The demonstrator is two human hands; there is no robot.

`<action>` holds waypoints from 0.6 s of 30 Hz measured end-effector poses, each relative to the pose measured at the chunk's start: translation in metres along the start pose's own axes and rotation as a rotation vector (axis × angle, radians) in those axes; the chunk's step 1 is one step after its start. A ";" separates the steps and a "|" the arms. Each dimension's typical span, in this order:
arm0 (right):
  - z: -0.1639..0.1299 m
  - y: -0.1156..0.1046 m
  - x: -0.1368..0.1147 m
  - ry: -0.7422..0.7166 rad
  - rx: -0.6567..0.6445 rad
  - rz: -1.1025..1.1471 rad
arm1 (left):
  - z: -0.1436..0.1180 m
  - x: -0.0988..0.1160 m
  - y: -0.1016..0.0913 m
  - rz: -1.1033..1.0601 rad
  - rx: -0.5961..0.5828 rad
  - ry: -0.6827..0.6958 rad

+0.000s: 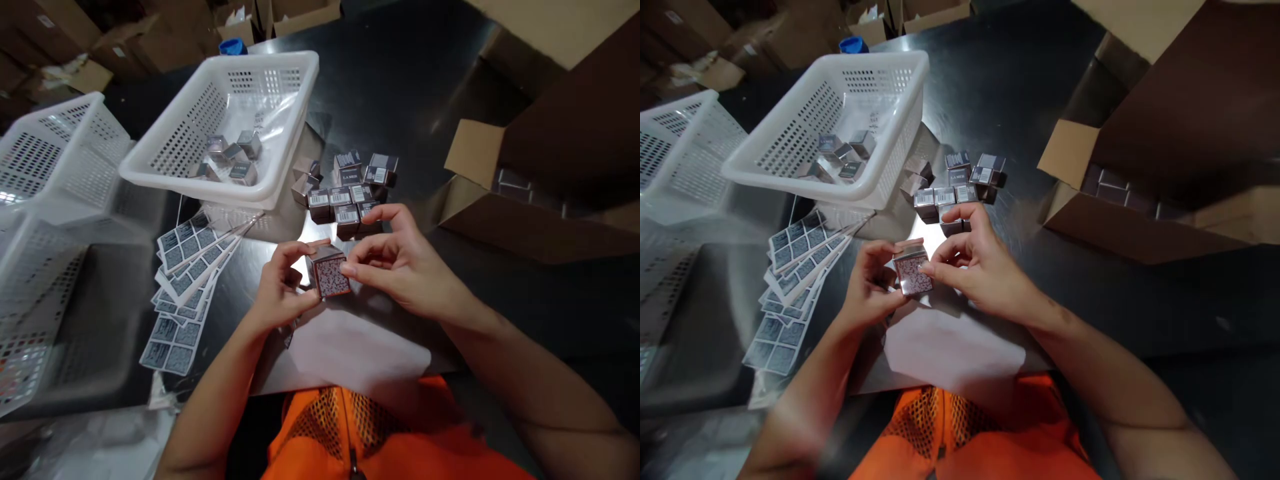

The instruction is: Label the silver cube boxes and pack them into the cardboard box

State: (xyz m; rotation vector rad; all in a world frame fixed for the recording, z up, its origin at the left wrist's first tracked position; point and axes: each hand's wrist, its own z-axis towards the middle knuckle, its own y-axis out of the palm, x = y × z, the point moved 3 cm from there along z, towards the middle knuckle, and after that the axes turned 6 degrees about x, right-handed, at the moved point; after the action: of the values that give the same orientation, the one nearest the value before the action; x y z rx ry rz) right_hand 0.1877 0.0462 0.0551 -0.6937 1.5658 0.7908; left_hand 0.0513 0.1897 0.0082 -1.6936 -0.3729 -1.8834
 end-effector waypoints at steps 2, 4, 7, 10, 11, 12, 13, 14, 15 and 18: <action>0.000 0.000 0.000 0.001 -0.003 0.005 | 0.000 -0.001 0.000 -0.004 -0.004 0.007; 0.000 0.000 0.001 0.004 -0.010 0.010 | 0.000 0.000 0.000 -0.008 -0.018 0.020; 0.001 -0.001 0.002 0.024 -0.032 0.023 | 0.000 0.000 0.000 -0.012 -0.037 0.025; 0.001 -0.001 0.002 0.049 -0.045 0.025 | 0.000 0.001 0.000 -0.018 -0.038 0.036; 0.001 -0.001 0.002 0.053 -0.044 0.022 | 0.000 0.001 0.000 -0.020 -0.037 0.039; 0.001 -0.001 0.002 0.053 -0.041 0.019 | 0.000 0.001 0.000 -0.019 -0.033 0.039; 0.001 -0.001 0.002 0.050 -0.037 0.017 | 0.000 0.001 0.000 -0.015 -0.030 0.036; 0.001 -0.001 0.002 0.046 -0.033 0.014 | 0.000 0.001 0.000 -0.011 -0.028 0.033; 0.001 -0.001 0.002 0.042 -0.030 0.010 | -0.001 0.001 0.000 -0.006 -0.025 0.028; 0.000 0.000 0.002 0.025 -0.019 -0.007 | -0.001 0.000 0.000 0.001 -0.017 0.007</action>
State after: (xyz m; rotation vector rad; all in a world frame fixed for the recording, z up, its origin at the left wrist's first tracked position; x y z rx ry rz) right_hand 0.1880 0.0464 0.0527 -0.7248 1.5790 0.7962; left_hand 0.0510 0.1889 0.0083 -1.6981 -0.3539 -1.8960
